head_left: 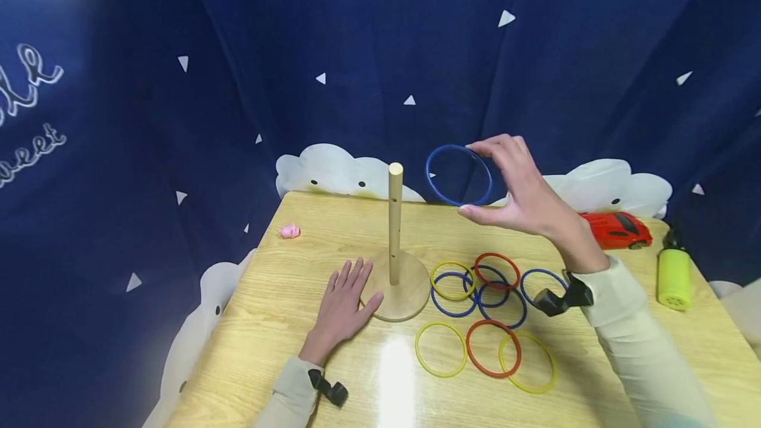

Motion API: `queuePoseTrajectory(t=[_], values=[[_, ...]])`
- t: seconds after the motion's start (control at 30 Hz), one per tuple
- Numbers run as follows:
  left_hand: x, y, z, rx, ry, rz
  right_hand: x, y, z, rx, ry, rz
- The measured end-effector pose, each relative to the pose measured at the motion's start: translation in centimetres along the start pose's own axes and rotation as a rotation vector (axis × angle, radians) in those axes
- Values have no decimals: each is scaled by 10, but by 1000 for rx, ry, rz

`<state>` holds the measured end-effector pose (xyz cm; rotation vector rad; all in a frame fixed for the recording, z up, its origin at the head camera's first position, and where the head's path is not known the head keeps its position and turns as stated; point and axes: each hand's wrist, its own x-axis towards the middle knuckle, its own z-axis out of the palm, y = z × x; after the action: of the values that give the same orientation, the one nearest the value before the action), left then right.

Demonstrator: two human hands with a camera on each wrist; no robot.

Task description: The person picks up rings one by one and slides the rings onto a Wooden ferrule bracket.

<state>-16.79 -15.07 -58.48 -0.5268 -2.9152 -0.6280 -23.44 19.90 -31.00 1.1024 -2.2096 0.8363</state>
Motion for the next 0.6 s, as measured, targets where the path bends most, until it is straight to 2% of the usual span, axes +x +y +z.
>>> queuePoseTrajectory(t=[0.2, 0.37, 0.6], values=[[0, -1, 1, 10, 4, 1, 21, -10, -2, 29, -17, -12], [-1, 0, 1, -2, 4, 0, 34, -16, 4, 44, -47, -39], [-2, 2, -1, -7, -4, -3, 41, -20, 18, 37, -74, -67]])
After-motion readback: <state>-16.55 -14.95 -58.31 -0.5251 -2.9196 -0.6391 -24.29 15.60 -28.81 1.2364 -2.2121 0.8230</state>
